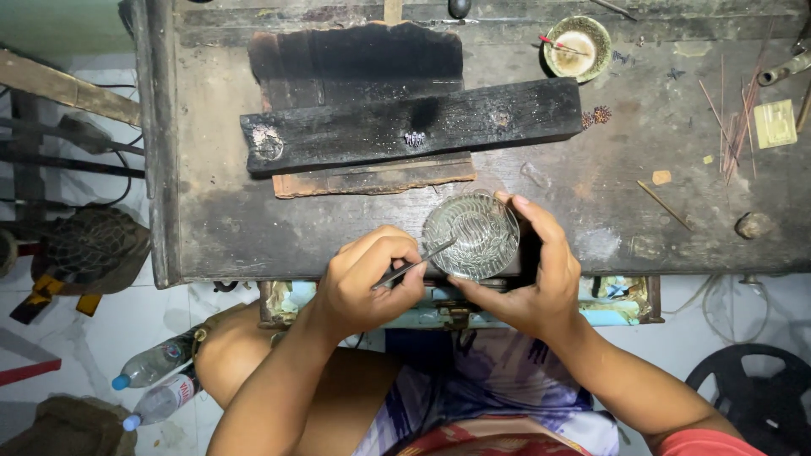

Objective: Soldering a small jewelry component using a blowtorch and tweezers on a workbench

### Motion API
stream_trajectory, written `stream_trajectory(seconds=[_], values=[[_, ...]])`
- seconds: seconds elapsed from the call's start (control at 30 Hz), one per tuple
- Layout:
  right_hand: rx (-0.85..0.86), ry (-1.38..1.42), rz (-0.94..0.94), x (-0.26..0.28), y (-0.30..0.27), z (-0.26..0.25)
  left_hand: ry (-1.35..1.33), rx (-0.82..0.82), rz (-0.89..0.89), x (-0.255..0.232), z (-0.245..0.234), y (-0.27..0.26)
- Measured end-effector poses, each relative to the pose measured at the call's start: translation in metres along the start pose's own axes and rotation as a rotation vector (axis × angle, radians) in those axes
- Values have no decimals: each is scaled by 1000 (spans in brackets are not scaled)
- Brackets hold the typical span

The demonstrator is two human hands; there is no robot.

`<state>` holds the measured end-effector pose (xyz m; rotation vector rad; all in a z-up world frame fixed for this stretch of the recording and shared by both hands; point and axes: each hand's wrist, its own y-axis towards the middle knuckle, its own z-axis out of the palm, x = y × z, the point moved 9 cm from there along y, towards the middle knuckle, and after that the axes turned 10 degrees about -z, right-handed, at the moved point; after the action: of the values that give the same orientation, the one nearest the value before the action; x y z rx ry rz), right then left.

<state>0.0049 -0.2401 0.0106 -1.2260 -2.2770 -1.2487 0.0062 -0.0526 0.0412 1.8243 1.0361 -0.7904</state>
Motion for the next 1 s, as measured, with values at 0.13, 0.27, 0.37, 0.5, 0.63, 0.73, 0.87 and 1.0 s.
stream_trajectory(seconds=[0.13,0.27,0.37,0.5,0.63,0.73,0.87,1.0], values=[[-2,7,-1,-1,-1,0,-9,3,-4,0,0,0],[6,8,3,-2,-1,1,-16,8,-18,2,0,-1],[5,2,1,-3,-2,1,-20,-1,-23,3,-1,-1],[15,24,4,0,3,-4,-61,-92,-7,0,-12,1],[23,86,102,-5,12,-20,-47,-187,33,1,-34,7],[-10,32,126,-13,17,-40,-17,-304,50,4,-57,13],[-92,-130,176,-38,15,-72,40,-357,6,18,-76,21],[-146,-170,130,-60,15,-95,40,-314,40,20,-78,34]])
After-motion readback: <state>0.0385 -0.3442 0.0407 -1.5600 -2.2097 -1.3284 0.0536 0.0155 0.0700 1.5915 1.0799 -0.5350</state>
